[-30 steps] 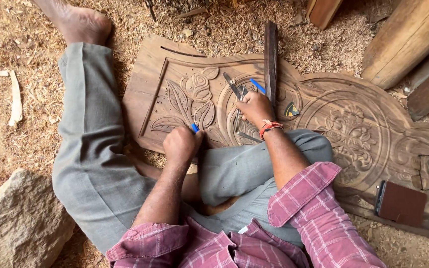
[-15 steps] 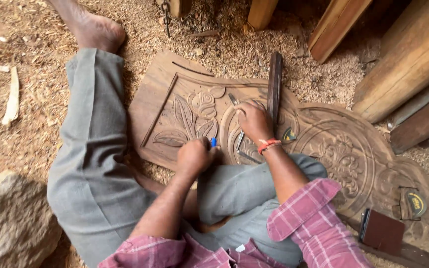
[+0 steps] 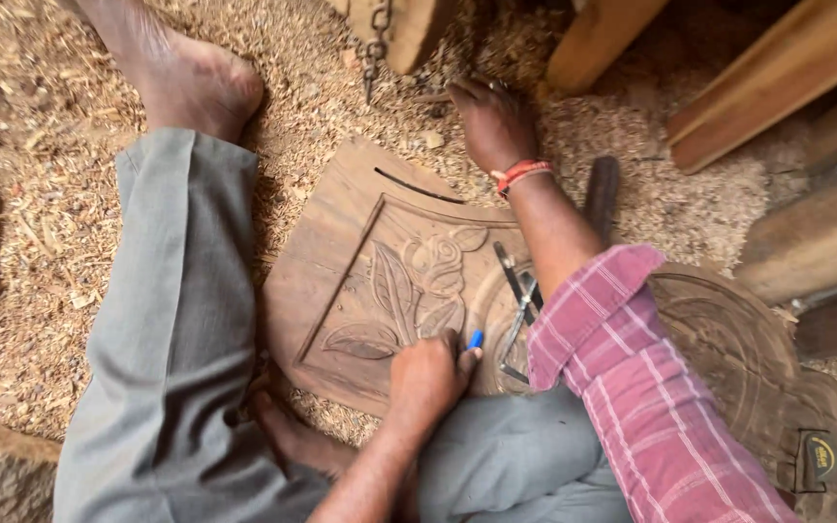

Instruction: The person sits on the floor and carves a floral design into a wooden panel using a chisel and mallet. They repeatedly strike the chisel to shape the wood, occasionally pause to brush away wood shavings with a small brush, and adjust their grip on the tools.

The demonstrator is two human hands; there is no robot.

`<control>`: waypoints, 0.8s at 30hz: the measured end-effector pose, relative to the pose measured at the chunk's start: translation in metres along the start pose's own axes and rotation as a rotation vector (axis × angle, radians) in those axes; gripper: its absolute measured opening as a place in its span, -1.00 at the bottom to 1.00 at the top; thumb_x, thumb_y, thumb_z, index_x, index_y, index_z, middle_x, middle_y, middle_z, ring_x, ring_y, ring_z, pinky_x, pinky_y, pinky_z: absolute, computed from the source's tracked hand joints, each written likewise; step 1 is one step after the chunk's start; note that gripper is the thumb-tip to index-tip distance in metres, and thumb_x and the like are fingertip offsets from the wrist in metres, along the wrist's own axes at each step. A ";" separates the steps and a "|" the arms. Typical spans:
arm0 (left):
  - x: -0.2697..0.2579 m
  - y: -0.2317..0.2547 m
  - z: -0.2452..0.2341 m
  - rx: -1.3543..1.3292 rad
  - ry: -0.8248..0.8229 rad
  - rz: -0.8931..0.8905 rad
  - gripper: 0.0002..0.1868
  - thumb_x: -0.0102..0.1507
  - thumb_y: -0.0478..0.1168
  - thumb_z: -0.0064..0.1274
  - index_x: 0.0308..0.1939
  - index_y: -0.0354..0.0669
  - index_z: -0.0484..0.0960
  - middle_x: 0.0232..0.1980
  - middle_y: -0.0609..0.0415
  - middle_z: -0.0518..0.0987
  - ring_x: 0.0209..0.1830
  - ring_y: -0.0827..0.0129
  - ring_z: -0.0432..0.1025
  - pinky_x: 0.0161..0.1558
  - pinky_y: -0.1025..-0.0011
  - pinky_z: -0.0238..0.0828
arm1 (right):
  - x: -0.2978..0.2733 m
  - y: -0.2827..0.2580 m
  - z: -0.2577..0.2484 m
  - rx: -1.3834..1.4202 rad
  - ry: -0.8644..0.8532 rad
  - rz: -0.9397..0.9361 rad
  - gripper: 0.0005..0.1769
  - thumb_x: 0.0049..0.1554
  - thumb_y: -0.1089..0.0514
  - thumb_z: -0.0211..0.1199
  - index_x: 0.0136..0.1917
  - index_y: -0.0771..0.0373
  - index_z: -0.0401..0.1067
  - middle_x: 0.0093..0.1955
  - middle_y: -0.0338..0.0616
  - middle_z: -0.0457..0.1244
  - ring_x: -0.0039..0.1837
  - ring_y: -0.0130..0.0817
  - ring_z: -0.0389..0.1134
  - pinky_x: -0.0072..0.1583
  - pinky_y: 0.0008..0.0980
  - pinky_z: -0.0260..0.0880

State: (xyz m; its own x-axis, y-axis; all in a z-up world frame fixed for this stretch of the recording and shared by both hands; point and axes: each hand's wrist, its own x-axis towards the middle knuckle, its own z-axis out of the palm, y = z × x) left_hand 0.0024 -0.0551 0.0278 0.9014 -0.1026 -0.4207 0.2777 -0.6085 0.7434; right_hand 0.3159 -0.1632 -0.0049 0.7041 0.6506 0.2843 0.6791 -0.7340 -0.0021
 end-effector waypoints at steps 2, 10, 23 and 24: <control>0.002 -0.001 0.001 0.005 -0.033 -0.008 -0.64 0.26 0.10 0.15 -0.29 -0.14 0.67 -0.38 -0.17 0.65 -0.35 -0.08 0.57 -0.26 0.00 0.50 | 0.003 0.000 0.016 0.018 -0.091 0.041 -0.56 0.13 0.45 0.11 0.26 0.29 0.52 0.28 0.03 0.36 0.32 -0.01 0.35 0.32 -0.10 0.35; -0.002 -0.012 0.020 0.059 -0.015 0.111 -0.64 0.22 0.03 0.17 -0.31 -0.24 0.67 -0.35 -0.22 0.65 -0.34 -0.10 0.58 -0.25 0.05 0.54 | -0.028 -0.023 -0.037 0.036 0.387 0.341 -0.89 0.03 0.23 0.50 -0.15 0.12 0.60 0.15 0.12 0.32 0.17 0.03 0.32 0.13 -0.06 0.39; -0.037 -0.013 0.057 0.374 -0.022 0.218 -0.69 0.19 -0.03 0.15 -0.23 -0.22 0.70 -0.15 -0.19 0.66 -0.19 0.01 0.61 -0.14 0.13 0.58 | -0.242 -0.115 -0.086 1.204 0.067 0.884 -0.93 0.22 0.28 0.28 -0.05 0.23 0.40 -0.16 -0.16 0.36 -0.18 -0.52 0.43 -0.18 -0.47 0.50; -0.051 -0.011 0.047 0.344 -0.029 0.206 -0.63 0.19 0.03 0.16 -0.21 -0.23 0.69 -0.16 -0.19 0.66 -0.20 0.00 0.60 -0.15 0.10 0.57 | -0.238 -0.126 -0.087 1.075 0.010 0.852 -0.94 0.23 0.24 0.27 -0.04 0.23 0.42 -0.18 -0.14 0.39 -0.18 -0.49 0.46 -0.16 -0.45 0.50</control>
State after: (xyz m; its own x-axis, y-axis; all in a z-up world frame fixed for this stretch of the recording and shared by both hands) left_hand -0.0624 -0.0806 0.0170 0.9156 -0.2688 -0.2990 -0.0394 -0.8001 0.5985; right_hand 0.0446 -0.2425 0.0111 0.9823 0.0733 -0.1722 -0.1309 -0.3881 -0.9123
